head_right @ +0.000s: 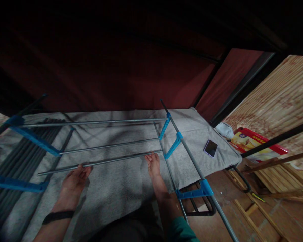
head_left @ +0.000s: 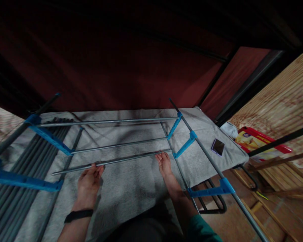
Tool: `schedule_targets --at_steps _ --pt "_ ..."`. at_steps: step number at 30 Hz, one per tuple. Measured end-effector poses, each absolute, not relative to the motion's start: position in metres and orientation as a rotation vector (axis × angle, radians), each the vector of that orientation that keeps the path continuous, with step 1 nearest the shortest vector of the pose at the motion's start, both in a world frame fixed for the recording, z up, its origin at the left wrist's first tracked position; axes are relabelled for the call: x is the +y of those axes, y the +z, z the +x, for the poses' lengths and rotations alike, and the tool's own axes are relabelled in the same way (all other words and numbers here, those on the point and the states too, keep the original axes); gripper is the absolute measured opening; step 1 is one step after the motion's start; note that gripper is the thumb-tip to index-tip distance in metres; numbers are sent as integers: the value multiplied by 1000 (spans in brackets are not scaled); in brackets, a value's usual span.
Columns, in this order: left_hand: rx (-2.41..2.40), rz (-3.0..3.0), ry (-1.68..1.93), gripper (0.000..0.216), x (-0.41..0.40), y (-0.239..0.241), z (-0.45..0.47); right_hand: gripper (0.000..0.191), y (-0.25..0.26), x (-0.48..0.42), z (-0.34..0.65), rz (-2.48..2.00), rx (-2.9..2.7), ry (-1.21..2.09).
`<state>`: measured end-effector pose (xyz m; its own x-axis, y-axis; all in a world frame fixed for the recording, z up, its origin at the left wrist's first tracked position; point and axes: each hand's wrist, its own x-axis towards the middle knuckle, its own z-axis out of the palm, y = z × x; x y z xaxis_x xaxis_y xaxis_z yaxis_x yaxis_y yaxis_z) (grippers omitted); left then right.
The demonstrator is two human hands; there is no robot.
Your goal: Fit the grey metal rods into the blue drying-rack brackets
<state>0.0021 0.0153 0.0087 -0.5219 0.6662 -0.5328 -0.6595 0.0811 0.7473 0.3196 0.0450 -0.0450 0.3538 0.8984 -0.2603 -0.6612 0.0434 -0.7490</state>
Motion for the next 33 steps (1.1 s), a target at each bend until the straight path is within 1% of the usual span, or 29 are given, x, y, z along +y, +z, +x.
schedule_targets --at_steps 7,17,29,33 --pt "1321 6 1553 22 17 9 12 25 -43 43 319 -917 -352 1254" --pt "1315 -3 1574 25 17 9 11 16 -48 45 319 -916 -338 1179" --pt "1288 6 1584 24 16 7 12 21 -49 46 318 -879 -281 1166" --pt "1313 -41 1582 28 18 7 12 22 -50 47 318 -891 -309 1171"
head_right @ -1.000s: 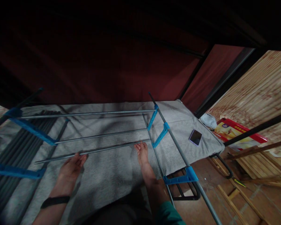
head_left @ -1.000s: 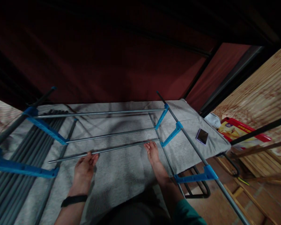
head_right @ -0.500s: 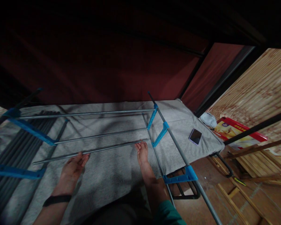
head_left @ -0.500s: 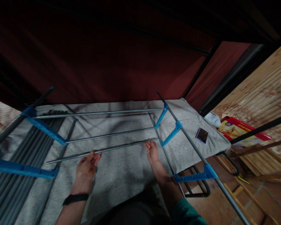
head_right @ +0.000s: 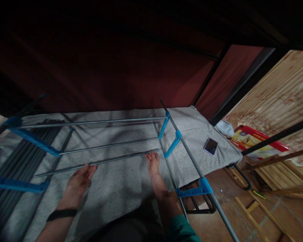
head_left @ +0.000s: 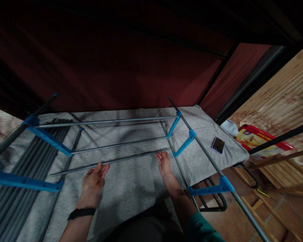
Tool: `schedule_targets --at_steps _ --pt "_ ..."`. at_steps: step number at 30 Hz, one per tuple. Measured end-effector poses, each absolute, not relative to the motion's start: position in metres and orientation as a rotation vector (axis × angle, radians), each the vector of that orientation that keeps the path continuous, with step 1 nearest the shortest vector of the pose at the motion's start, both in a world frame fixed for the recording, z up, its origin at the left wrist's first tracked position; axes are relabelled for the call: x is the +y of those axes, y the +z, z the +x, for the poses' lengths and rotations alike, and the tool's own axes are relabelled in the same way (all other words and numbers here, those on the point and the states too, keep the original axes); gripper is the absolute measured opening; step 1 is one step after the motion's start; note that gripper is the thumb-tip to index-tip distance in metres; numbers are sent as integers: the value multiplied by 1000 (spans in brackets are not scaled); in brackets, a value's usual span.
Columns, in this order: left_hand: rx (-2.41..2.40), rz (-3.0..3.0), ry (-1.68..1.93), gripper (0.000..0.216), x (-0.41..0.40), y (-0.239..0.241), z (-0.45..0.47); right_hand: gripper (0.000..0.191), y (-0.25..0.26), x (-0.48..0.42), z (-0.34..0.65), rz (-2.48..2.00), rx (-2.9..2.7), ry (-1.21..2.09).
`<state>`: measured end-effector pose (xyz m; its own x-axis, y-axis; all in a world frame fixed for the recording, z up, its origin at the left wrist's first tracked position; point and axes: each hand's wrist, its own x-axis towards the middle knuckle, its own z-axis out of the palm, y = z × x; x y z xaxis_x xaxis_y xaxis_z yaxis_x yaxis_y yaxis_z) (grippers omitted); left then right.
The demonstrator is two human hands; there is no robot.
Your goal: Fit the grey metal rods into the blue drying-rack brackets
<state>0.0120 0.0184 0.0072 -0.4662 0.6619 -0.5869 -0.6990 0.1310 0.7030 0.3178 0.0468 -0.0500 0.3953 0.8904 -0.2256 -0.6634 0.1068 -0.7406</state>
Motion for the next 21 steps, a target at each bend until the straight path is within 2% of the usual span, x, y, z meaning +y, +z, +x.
schedule_targets --at_steps 21 --pt "1269 -7 1611 28 14 6 13 11 -60 49 319 -872 -283 1096"
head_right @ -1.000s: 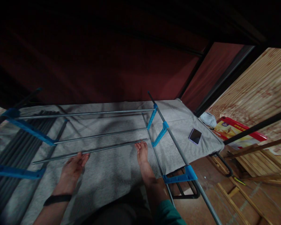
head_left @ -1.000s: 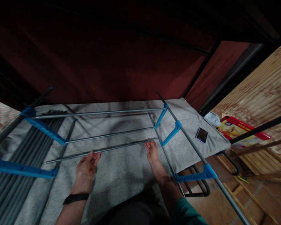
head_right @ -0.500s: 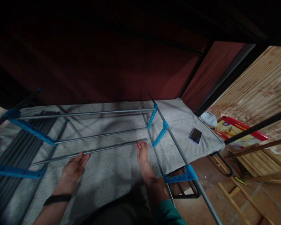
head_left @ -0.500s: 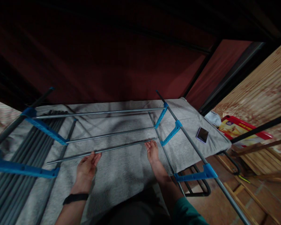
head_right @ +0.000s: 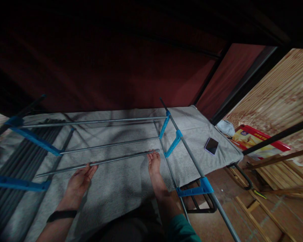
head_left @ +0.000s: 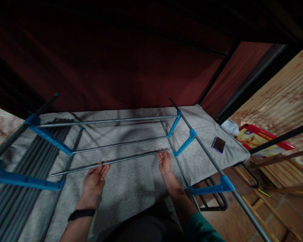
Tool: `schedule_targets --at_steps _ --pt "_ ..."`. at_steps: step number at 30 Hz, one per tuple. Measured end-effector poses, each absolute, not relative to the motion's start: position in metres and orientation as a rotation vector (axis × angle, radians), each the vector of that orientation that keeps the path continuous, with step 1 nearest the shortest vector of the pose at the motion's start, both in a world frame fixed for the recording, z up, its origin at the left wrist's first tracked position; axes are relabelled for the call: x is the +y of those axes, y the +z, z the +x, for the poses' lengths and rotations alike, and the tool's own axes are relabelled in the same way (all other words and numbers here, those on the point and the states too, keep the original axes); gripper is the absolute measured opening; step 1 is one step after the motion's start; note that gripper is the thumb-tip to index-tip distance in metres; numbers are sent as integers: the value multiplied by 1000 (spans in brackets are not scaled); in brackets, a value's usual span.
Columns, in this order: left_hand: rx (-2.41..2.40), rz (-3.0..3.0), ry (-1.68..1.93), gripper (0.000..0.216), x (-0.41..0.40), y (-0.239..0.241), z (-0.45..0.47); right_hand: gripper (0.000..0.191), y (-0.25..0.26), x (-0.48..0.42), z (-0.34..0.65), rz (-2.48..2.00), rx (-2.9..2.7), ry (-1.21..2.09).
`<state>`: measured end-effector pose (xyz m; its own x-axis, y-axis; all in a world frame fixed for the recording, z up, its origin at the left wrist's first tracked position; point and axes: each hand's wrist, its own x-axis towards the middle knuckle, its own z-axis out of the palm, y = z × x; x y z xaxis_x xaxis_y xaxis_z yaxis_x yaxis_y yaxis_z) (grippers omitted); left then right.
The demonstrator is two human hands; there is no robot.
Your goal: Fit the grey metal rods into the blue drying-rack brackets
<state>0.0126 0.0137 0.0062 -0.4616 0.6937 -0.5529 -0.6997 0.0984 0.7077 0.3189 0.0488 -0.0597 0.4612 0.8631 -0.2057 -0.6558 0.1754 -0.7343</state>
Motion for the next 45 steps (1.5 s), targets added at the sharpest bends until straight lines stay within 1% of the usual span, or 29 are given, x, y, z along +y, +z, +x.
schedule_targets --at_steps 8,14,17,21,29,36,45 --pt "1284 -12 1612 29 14 4 12 17 -55 48 318 -875 -286 1126" --pt "1259 -1 1604 29 14 1 9 17 -51 47 318 -885 -263 1135" --pt "1237 13 1609 28 13 -2 7 17 -50 47 318 -897 -259 1108" --pt "1215 36 1599 23 13 -2 7 23 -50 47 317 -900 -271 1112" --pt "1255 52 1592 25 12 2 10 15 -48 42 321 -881 -368 1167" --pt "1250 58 1571 24 12 4 10 13 -41 42 320 -890 -329 1183" --pt "1188 108 1576 23 11 1 7 15 -46 41 321 -866 -327 1236"
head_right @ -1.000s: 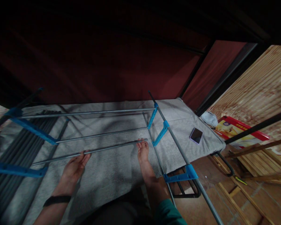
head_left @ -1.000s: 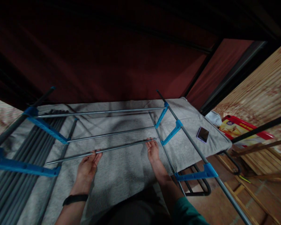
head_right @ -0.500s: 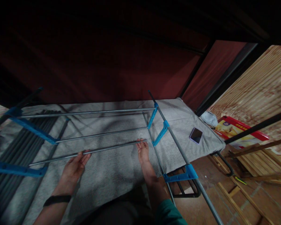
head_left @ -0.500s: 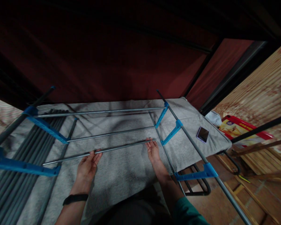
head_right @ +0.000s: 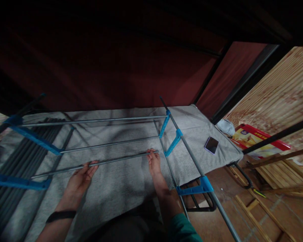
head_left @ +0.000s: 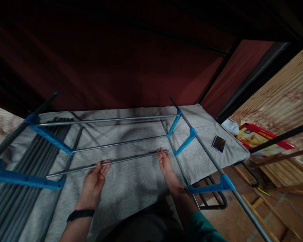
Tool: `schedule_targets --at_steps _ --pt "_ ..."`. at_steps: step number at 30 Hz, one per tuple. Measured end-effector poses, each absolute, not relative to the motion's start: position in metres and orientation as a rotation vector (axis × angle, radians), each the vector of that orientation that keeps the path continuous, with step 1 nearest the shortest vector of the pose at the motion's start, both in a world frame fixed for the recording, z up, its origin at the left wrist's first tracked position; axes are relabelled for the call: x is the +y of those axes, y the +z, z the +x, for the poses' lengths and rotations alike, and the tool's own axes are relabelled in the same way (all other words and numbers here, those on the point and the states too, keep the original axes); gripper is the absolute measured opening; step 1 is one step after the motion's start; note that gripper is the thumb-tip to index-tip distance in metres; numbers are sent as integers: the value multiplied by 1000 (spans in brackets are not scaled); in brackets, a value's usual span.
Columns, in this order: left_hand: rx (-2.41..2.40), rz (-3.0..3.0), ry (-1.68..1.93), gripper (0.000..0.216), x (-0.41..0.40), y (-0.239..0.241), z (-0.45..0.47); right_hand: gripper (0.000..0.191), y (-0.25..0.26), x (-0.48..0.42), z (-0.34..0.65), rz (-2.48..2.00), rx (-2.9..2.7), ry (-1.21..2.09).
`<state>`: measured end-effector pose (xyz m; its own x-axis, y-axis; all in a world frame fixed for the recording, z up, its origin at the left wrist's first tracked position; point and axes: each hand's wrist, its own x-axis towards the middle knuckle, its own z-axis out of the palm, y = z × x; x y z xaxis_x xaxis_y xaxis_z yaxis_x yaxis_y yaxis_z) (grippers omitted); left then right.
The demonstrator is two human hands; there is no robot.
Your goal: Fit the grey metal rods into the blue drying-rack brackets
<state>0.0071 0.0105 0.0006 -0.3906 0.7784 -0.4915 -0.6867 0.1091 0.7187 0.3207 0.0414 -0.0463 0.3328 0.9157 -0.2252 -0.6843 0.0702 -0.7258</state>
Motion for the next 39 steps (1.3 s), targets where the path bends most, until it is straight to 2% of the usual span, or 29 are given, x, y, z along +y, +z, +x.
schedule_targets --at_steps 29,39 --pt "1202 120 1584 22 11 2 11 12 -42 38 328 -873 -394 1355" --pt "1136 98 1593 23 13 -2 7 24 -43 43 318 -913 -311 1251"
